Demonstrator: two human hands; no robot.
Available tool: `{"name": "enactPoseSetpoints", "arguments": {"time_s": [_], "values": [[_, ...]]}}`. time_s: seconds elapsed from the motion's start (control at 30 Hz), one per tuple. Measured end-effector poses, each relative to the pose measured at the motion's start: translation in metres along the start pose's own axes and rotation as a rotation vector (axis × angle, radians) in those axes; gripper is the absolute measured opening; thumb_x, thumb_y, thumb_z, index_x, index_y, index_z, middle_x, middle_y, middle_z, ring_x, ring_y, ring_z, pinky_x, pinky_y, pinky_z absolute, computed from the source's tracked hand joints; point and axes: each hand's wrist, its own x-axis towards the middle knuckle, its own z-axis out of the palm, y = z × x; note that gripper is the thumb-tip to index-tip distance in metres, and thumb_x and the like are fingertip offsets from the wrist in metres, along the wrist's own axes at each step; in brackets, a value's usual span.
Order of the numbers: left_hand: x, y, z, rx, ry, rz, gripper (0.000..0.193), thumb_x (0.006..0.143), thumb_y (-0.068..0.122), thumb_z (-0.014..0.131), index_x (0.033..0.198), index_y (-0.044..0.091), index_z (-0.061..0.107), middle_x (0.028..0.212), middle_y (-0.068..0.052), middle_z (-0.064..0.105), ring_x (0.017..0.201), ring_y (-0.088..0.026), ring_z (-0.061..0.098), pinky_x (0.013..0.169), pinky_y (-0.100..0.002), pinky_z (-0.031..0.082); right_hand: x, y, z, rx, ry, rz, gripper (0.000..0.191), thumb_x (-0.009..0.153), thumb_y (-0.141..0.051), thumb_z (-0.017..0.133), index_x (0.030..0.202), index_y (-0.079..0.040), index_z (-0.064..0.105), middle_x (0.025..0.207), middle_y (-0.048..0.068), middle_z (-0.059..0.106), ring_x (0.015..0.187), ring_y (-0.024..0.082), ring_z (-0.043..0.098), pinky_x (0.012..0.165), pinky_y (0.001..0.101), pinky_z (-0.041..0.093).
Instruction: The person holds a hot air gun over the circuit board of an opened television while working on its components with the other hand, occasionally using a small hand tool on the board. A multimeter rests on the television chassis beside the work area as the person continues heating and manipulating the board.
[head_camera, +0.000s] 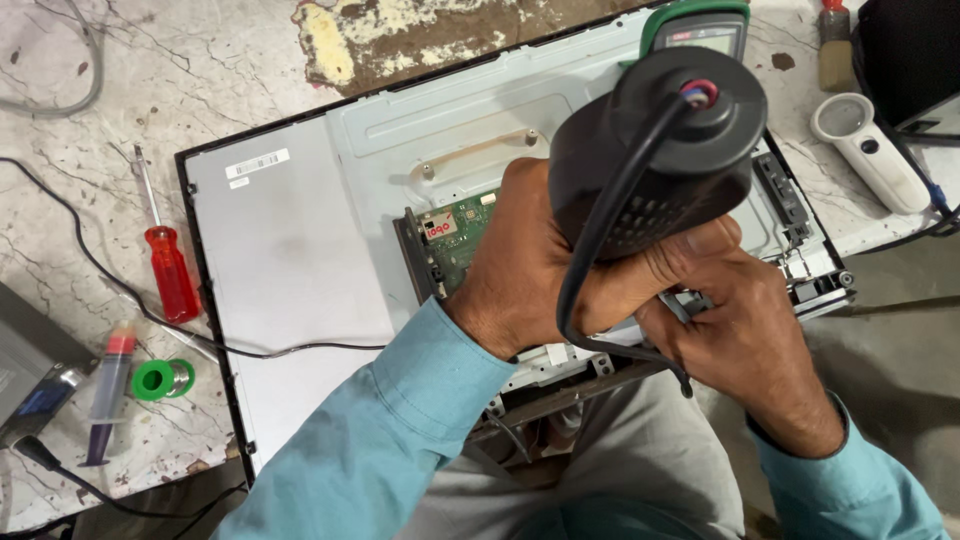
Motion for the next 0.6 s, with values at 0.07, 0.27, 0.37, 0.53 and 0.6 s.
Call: {"name": "enactPoseSetpoints", "arguments": {"time_s": [0.07,0.27,0.37,0.53,0.6], "values": [[-0.0007,0.0011,0.0004,-0.009,0.006,-0.005,0.031,0.096,0.043,0.076,0.107,0.014,0.075,0.080,0.000,0.076,0.068,-0.008,0.075,0.061,-0.024,0.060,0.0000,0.0007,0.0003,-0.010,0.001,-0.017,0.029,0.076,-0.008,0.082,0.104,-0.004,0.075,0.088,0.015,0.074,0.080,0.029,0.076,0.062,0.0382,0.058],[-0.0006,0.0001,-0.0013,-0.067,0.004,0.017,0.031,0.104,0.043,0.077,0.109,0.013,0.074,0.081,0.000,0.077,0.071,-0.007,0.075,0.063,-0.024,0.061,-0.0001,0.0013,0.0007,-0.005,0.009,-0.046,0.029,0.077,-0.006,0.079,0.105,-0.003,0.073,0.091,0.016,0.074,0.082,0.029,0.076,0.063,0.0379,0.058],[-0.0004,-0.0009,-0.0016,-0.087,-0.004,0.043,0.033,0.107,0.045,0.075,0.107,0.012,0.074,0.084,0.000,0.076,0.073,-0.007,0.076,0.065,-0.024,0.063,0.0001,0.0011,0.0001,0.010,-0.005,-0.025,0.030,0.077,-0.006,0.079,0.106,-0.003,0.074,0.090,0.015,0.074,0.080,0.028,0.076,0.060,0.0367,0.059],[-0.0008,-0.0007,0.0019,-0.088,-0.011,-0.006,0.032,0.100,0.044,0.077,0.104,0.013,0.074,0.074,0.001,0.073,0.065,-0.007,0.073,0.059,-0.024,0.060,0.0001,0.0015,0.0000,-0.009,-0.011,0.006,0.031,0.075,-0.007,0.080,0.105,-0.004,0.075,0.086,0.015,0.074,0.075,0.027,0.075,0.060,0.0378,0.057],[-0.0007,-0.0006,0.0014,-0.082,-0.006,0.023,0.033,0.103,0.045,0.077,0.106,0.013,0.073,0.075,0.001,0.074,0.067,-0.007,0.074,0.061,-0.024,0.061,-0.0001,0.0014,0.0000,-0.015,-0.005,-0.023,0.031,0.075,-0.007,0.081,0.105,-0.004,0.075,0.086,0.015,0.074,0.076,0.028,0.075,0.062,0.0382,0.057]]}}
